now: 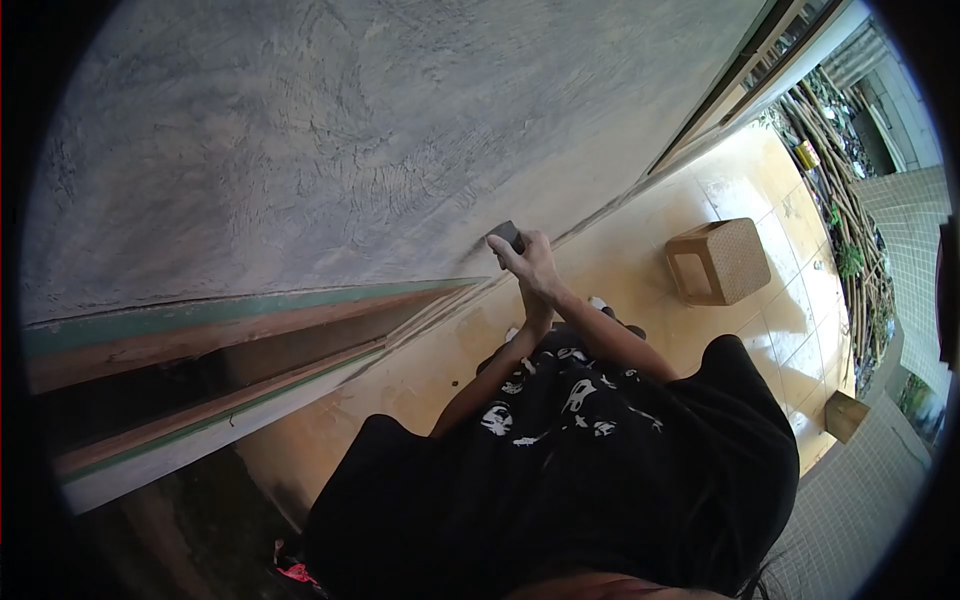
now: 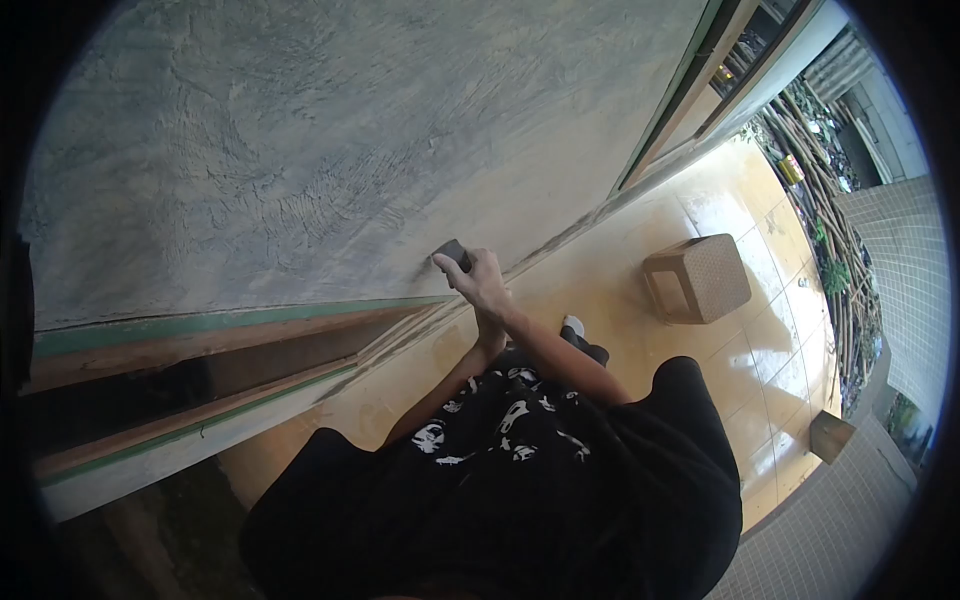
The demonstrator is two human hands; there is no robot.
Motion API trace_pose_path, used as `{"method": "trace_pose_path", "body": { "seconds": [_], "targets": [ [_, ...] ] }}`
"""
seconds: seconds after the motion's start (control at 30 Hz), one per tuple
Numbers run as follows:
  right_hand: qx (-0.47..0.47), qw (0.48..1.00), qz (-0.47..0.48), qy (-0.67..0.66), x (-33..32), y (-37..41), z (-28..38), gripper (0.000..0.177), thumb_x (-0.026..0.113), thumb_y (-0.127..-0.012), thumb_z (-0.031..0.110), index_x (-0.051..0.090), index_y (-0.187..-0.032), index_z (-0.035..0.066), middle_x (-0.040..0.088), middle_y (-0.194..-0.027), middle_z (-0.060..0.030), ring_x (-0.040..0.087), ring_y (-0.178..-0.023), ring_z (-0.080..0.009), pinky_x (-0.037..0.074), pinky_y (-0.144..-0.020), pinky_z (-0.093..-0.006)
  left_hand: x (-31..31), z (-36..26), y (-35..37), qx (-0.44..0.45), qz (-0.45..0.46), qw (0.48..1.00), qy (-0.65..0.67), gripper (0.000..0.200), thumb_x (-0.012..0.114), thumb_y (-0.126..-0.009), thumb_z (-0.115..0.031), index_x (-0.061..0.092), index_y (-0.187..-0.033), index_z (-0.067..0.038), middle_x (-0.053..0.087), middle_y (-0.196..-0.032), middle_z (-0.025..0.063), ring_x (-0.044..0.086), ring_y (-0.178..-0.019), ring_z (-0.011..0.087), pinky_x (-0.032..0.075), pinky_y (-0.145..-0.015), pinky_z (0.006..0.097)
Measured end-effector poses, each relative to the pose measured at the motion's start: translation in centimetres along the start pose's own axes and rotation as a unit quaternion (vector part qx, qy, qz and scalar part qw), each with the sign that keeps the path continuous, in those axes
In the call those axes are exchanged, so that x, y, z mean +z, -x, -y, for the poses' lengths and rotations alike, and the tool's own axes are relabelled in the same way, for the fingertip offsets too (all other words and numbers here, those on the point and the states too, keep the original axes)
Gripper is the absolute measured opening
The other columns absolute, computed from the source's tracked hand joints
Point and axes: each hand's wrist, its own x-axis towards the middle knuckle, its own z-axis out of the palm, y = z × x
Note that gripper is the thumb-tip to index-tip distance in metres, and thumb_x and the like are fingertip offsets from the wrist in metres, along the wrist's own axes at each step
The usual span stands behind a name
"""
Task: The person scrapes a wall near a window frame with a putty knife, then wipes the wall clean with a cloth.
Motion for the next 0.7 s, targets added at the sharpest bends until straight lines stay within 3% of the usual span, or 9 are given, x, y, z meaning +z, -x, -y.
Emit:
{"method": "trace_pose_path", "body": {
  "seconds": [0.03,0.1,0.13,0.2,0.23,0.3,0.7],
  "targets": [
    [0.016,1.0,0.001,-0.004,0.4,1.2,-0.4,0.044,0.065,-0.087,0.037,0.062,-0.066,-0.002,0.057,-0.052,-0.0047,0.054,-0.05,-0.0099,0.043,-0.048,-0.029,-0.6,0.6,1.9,-0.015,0.001,1.0,-0.005,0.031,0.057,-0.093,-0.021,0.049,-0.115,-0.002,0.053,-0.1,0.0061,0.051,-0.087,0.0156,0.044,-0.072,0.033],
    [0.005,1.0,0.002,-0.027,0.0,-0.2,-0.8,0.044,0.066,-0.087,0.037,0.062,-0.066,-0.002,0.056,-0.052,-0.0048,0.054,-0.049,-0.0099,0.043,-0.048,-0.0289,0.8,-4.7,0.5,-0.059,-0.016,0.995,0.077,0.017,0.059,-0.09,-0.016,0.061,-0.092,0.0,0.063,-0.078,0.007,0.061,-0.072,0.0174,0.046,-0.059,0.0348],
    [0.012,1.0,0.012,-0.013,0.0,-0.5,-2.6,0.045,0.065,-0.087,0.037,0.061,-0.065,-0.002,0.056,-0.052,-0.0051,0.054,-0.049,-0.0105,0.043,-0.048,-0.0291,0.6,-5.5,0.5,-0.057,-0.016,0.995,0.077,0.017,0.059,-0.09,-0.016,0.061,-0.092,0.0,0.063,-0.078,0.007,0.061,-0.072,0.0174,0.046,-0.059,0.0348],
    [0.022,1.0,0.013,-0.004,-0.3,-1.1,-2.9,0.045,0.065,-0.087,0.037,0.061,-0.065,-0.002,0.056,-0.052,-0.0048,0.054,-0.049,-0.0101,0.043,-0.048,-0.0289,0.6,-6.6,0.4,-0.037,0.052,0.992,-0.11,0.019,0.058,-0.091,-0.017,0.059,-0.097,0.001,0.063,-0.085,0.0087,0.06,-0.075,0.0174,0.046,-0.06,0.0355],
    [0.044,0.999,0.017,0.006,-0.5,-0.5,-2.8,0.045,0.065,-0.087,0.036,0.061,-0.064,-0.002,0.056,-0.052,-0.0044,0.053,-0.049,-0.0098,0.043,-0.048,-0.0288,0.8,-7.3,1.2,-0.039,0.052,0.992,-0.108,0.019,0.058,-0.091,-0.017,0.059,-0.097,0.001,0.063,-0.085,0.0087,0.06,-0.075,0.0174,0.046,-0.06,0.0355],
    [0.03,0.999,0.004,0.024,-0.4,0.2,-1.7,0.044,0.066,-0.087,0.037,0.061,-0.064,-0.001,0.056,-0.051,-0.0038,0.053,-0.048,-0.0095,0.043,-0.047,-0.0287,1.2,-8.2,1.5,-0.058,0.08,0.993,-0.06,0.032,0.056,-0.094,-0.02,0.044,-0.119,-0.004,0.046,-0.099,0.003,0.049,-0.091,0.0143,0.044,-0.075,0.0314],
    [0.047,0.999,0.01,0.012,-0.8,0.0,-1.9,0.044,0.065,-0.087,0.036,0.06,-0.064,0.0,0.055,-0.052,-0.003,0.051,-0.048,-0.0083,0.041,-0.047,-0.0282,2.0,-8.1,-0.7,-0.026,-0.019,0.999,0.024,0.021,0.057,-0.092,-0.018,0.056,-0.095,0.002,0.06,-0.081,0.0076,0.057,-0.073,0.0163,0.045,-0.062,0.0356]
  ]
}}
